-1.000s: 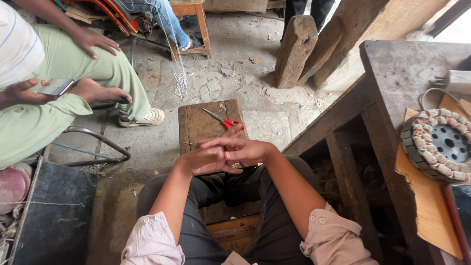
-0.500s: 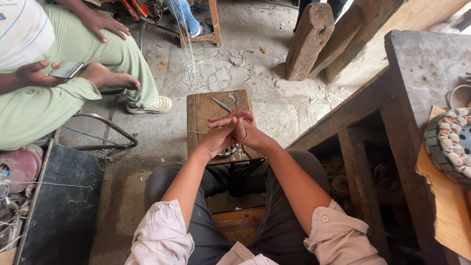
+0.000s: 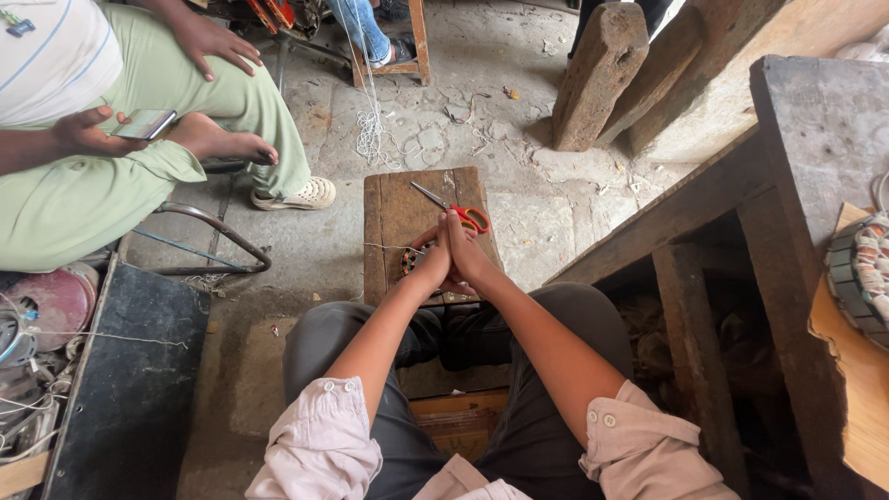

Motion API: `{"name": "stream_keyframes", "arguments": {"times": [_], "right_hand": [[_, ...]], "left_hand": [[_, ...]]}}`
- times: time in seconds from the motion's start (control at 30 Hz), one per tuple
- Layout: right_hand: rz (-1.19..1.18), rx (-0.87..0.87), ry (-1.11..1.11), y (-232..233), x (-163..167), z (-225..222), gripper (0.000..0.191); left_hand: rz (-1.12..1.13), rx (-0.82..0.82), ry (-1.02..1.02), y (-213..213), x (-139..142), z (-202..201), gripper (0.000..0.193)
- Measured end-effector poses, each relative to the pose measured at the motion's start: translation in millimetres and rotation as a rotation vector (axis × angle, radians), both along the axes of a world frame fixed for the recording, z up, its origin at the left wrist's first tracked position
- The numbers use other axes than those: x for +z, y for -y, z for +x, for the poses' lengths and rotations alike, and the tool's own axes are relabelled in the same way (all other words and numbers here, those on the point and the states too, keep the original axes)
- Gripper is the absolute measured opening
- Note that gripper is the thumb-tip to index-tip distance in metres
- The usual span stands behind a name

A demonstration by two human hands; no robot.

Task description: The person winds white wire around a circular perforated metal object placed on a small wooden stool. They repeatedly pull the wire, loop it through the holes, and tighten it by hand. A pair of red-handled scissors rests on the stool nearby.

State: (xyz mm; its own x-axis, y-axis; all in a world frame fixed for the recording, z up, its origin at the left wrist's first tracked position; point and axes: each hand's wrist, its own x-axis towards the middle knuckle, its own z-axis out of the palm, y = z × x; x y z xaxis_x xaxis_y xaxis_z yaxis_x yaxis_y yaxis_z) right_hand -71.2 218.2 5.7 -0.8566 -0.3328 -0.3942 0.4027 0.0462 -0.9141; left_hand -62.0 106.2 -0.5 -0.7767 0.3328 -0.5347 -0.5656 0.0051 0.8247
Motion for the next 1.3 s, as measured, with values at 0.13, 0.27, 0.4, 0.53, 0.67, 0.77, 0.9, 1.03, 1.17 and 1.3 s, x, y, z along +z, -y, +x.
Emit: {"name": "stream_keyframes", "arguments": {"times": [0.13, 0.27, 0.4, 0.53, 0.67, 0.77, 0.9, 1.03, 1.17, 1.3], "right_hand": [[-0.088, 0.005, 0.175, 0.0, -14.5, 1.3, 0.083], [-0.116, 0.063, 0.347, 0.5, -19.7, 5.2, 0.083], [-0.194, 0.111, 0.466, 3.5, -18.1, 8.3, 0.08], [-0.008, 0.291, 0.465, -4.2, -15.8, 6.8, 0.1], [0.028, 0.366, 0.471, -6.2, -12.8, 5.2, 0.108], [0.045, 0.394, 0.482, -4.2, -9.9, 6.5, 0.112], [0.603, 0.456, 0.208, -6.3, -16.7, 8.0, 0.094], [1.35, 0.662, -0.459, -24.3, -41.1, 3.5, 0.046], [1.415, 0.391, -0.539, -35.2, -61.1, -8.6, 0.013], [1.304, 0.278, -0.588, -30.5, -62.3, -8.7, 0.011]], "left_hand": [[0.02, -0.127, 0.19, 2.3, -15.5, -0.1, 0.094], [-0.008, -0.197, 0.236, 10.4, -24.5, -1.0, 0.092], [-0.099, -0.24, 0.245, 15.6, -29.3, -2.6, 0.091], [-0.25, -0.225, 0.222, 13.2, -34.8, -3.7, 0.089], [-0.349, -0.194, 0.172, 11.9, -38.5, -4.7, 0.086], [-0.544, -0.294, 0.094, 15.5, -38.2, -2.0, 0.075], [-1.263, -0.402, -0.364, 18.1, -39.7, 5.9, 0.039], [-1.361, -0.424, -0.441, 21.5, -35.5, 5.3, 0.034], [-1.338, -0.209, -0.64, 23.8, -31.5, -3.5, 0.02], [-1.181, -0.228, -0.645, 21.0, -37.5, -0.7, 0.021]]}}
